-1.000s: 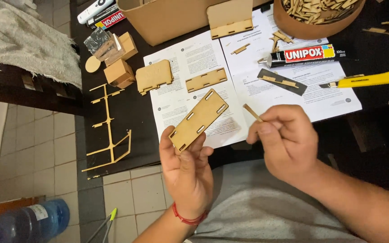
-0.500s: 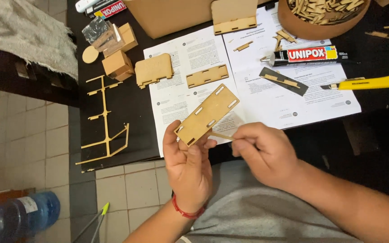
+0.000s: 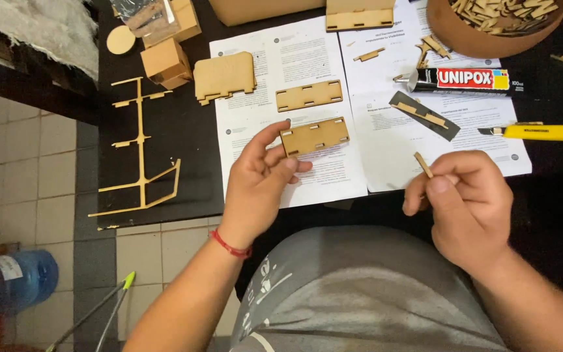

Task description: Assembling small laser-cut wooden boxes by applying adhesive to the edges and joining the components together according to instructions.

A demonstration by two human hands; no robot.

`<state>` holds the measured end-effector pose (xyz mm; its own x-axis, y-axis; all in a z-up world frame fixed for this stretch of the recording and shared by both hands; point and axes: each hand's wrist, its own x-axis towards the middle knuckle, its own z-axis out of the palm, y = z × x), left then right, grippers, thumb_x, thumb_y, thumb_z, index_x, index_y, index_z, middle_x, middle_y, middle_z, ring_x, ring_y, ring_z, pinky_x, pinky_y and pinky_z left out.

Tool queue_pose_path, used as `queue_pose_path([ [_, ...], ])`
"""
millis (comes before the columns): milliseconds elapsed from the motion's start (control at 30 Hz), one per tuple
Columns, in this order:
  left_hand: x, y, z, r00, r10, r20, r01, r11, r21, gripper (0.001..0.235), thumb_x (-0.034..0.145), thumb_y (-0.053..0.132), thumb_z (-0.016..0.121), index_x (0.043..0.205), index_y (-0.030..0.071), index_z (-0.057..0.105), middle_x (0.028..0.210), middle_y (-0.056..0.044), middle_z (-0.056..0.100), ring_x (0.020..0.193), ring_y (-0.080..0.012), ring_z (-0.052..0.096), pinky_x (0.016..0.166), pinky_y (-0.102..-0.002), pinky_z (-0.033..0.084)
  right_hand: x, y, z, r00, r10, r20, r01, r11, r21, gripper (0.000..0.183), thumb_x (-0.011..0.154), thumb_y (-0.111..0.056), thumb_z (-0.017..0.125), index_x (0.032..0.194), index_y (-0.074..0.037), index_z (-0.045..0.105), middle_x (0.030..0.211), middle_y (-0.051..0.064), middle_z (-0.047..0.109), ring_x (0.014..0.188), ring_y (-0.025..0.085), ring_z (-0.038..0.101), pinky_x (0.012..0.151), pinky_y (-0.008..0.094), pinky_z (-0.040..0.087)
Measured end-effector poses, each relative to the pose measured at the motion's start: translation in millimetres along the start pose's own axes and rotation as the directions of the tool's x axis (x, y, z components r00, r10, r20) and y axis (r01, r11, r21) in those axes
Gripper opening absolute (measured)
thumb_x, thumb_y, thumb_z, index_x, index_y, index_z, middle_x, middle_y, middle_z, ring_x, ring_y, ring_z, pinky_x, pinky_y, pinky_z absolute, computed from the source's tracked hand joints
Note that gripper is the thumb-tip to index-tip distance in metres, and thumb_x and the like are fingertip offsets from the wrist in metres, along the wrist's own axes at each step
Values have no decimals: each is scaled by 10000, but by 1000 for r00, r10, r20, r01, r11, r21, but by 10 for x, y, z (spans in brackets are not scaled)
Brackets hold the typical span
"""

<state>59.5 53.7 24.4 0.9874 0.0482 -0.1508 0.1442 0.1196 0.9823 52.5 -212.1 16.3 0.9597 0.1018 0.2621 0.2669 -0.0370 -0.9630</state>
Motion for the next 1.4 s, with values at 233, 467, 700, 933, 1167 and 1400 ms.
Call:
queue_pose_path([
  [233,150,96,-153,998,54,39,-66,739,670,493,918,197,585,1404,132,541,1001,15,662,865,-160,668,825,-304,497,277,-78,-64,992,115,50,-98,960,-261,55,1020,-93,539,1019,-39,553,802,91,641,744,160,608,711,264,457],
  [467,174,126,-162,990,67,127,-142,298,944,504,875,237,556,1370,140,539,1000,-58,626,866,-311,624,572,-490,514,628,34,-68,977,-83,195,196,701,-686,62,960,-31,649,930,-25,703,882,86,665,826,251,596,784,368,453],
  [700,389,453,-147,986,46,162,-169,256,952,582,826,236,552,1395,116,527,1146,-91,643,951,-328,632,617,-514,539,640,257,-4,982,-23,189,168,565,-808,88,951,-133,643,939,-77,710,881,58,673,883,288,624,786,413,489],
  [933,1028,338,-56,928,157,337,-342,6,940,243,789,179,625,1025,120,622,928,-47,660,853,-333,612,718,-481,467,637,277,6,978,-123,166,205,483,-851,103,927,-113,659,983,-90,742,944,37,708,904,271,652,728,399,513],
  [1167,1160,234,-96,874,229,428,-449,46,892,374,748,137,630,1120,103,632,864,-68,666,756,-334,610,812,-466,465,810,114,-73,932,-211,295,363,526,-769,73,950,-101,701,982,-42,730,971,78,718,910,265,655,851,377,506],
  [1400,677,508,-80,871,201,449,-492,328,806,503,752,161,622,1232,12,613,983,-155,697,874,-378,638,748,-481,491,1175,-73,107,763,-96,639,560,591,-580,478,925,-226,678,1320,24,576,1282,190,602,1156,378,548,986,486,432],
])
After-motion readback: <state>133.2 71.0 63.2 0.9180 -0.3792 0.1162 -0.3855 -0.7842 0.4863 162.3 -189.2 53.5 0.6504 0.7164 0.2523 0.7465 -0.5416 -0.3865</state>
